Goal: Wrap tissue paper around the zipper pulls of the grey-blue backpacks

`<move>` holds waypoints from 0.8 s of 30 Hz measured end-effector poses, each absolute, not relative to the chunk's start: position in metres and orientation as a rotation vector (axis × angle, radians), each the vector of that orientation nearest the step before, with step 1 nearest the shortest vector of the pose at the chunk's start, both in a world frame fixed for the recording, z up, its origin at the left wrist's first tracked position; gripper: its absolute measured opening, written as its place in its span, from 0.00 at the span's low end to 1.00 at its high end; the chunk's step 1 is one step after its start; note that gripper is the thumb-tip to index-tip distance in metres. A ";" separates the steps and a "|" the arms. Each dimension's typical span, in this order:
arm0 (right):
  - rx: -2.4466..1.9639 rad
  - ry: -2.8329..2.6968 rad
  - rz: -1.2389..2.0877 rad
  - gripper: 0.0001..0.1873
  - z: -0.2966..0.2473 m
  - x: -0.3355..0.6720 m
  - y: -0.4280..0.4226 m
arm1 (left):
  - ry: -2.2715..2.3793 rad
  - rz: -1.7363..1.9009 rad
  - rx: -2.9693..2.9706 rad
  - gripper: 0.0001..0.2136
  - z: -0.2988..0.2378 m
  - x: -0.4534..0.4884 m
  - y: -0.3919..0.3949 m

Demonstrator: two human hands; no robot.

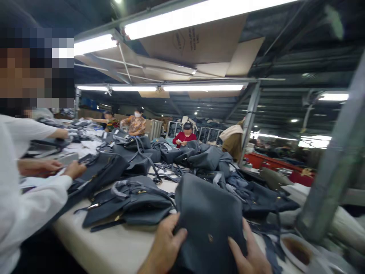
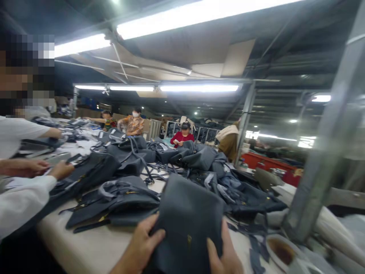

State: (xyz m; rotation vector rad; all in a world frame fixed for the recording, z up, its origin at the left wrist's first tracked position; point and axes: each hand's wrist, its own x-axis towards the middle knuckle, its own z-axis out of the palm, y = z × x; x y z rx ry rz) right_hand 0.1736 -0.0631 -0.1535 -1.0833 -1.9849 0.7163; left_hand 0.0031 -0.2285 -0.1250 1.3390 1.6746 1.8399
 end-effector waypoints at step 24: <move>-0.971 -2.486 0.496 0.18 -0.175 0.117 0.060 | 2.667 0.632 1.748 0.21 -0.145 -0.073 -0.130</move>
